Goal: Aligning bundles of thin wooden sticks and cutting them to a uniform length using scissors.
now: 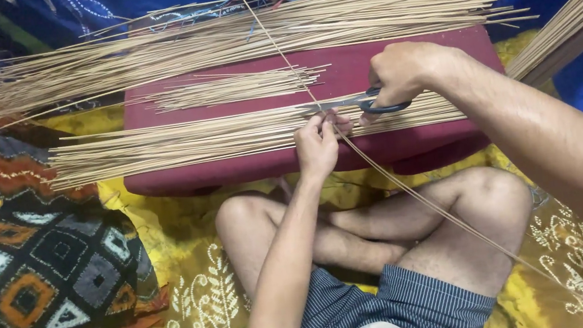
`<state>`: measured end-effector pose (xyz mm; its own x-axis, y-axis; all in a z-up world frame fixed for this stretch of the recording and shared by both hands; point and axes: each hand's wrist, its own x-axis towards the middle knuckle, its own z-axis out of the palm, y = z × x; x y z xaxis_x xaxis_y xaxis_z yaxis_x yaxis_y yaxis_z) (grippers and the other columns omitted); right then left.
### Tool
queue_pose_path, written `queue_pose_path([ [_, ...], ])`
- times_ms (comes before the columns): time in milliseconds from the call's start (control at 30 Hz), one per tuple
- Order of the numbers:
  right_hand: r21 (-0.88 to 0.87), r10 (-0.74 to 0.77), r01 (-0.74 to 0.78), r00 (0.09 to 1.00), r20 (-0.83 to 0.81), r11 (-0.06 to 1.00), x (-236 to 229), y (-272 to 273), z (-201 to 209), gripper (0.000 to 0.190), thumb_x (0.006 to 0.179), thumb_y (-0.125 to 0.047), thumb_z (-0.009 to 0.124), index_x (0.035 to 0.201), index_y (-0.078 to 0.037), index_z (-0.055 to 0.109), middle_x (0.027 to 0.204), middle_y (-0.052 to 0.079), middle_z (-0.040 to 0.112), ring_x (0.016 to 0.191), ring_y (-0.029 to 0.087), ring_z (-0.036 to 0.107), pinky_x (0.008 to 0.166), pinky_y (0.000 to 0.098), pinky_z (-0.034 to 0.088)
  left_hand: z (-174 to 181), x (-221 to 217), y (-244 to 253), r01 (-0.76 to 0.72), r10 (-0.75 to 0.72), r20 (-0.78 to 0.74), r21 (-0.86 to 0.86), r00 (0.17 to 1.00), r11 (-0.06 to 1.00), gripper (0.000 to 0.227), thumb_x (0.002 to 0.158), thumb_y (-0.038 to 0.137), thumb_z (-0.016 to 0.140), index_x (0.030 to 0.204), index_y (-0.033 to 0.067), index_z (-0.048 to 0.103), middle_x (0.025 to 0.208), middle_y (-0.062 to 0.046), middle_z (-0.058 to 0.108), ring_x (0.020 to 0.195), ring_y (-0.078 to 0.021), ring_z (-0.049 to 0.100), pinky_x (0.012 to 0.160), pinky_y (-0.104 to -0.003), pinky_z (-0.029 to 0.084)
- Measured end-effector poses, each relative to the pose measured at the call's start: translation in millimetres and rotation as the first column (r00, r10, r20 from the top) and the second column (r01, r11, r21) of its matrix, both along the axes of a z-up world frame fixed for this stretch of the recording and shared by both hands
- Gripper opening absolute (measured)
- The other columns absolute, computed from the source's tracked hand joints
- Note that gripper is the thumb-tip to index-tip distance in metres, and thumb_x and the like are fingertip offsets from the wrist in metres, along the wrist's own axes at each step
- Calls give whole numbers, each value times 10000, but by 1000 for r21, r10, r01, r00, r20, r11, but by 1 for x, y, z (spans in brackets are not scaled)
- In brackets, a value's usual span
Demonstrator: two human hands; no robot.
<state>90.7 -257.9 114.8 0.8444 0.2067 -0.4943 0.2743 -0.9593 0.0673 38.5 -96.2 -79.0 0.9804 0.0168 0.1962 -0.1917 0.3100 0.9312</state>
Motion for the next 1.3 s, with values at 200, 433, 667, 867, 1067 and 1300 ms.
queue_pose_path([
  [200,-42,-16,18,999,30,999,-6,8,8,529,637,-623,806,820,-130,857,832,201,786,926,383,767,806,483,586,-2,1,0,-3,3,17,8,1000,1000,268,1004,-119,477,1139,-92,705,919,-318,745,771,-352,772,659,-411,692],
  [433,-114,55,-46,995,85,992,1,0,-11,538,654,-625,766,891,-151,859,839,168,784,921,359,775,797,470,596,2,-2,1,-43,41,35,56,999,997,233,985,-116,506,1080,-94,717,896,-309,745,736,-327,769,610,-378,692],
  [667,-92,135,-124,983,126,988,-8,8,1,420,711,-497,826,879,-112,840,824,173,787,877,371,781,746,476,619,-1,-1,-1,4,-4,0,21,1000,1000,242,1044,-54,474,1120,-82,702,949,-339,732,810,-367,764,679,-410,688],
  [867,-61,135,-122,943,304,991,9,-19,-4,409,809,-467,810,936,-78,814,813,170,769,800,355,757,697,486,619,5,-2,4,45,-45,-50,10,998,999,223,1053,-35,469,1148,-95,662,955,-249,746,843,-299,773,731,-350,682],
  [1067,-36,37,-28,956,292,999,44,-80,-58,260,882,-346,749,1038,-147,810,923,143,800,924,341,757,832,468,615,5,-1,3,42,-40,-48,45,998,998,218,1051,-33,481,1160,-91,661,963,-243,755,846,-290,780,741,-344,690],
  [1300,50,-97,84,932,350,995,66,-119,-110,383,792,-315,869,1045,-31,818,950,253,797,948,424,778,783,510,642,-4,3,0,25,-26,-43,-13,999,1000,227,1069,-26,473,1164,-106,663,980,-334,736,827,-371,772,705,-408,691],
])
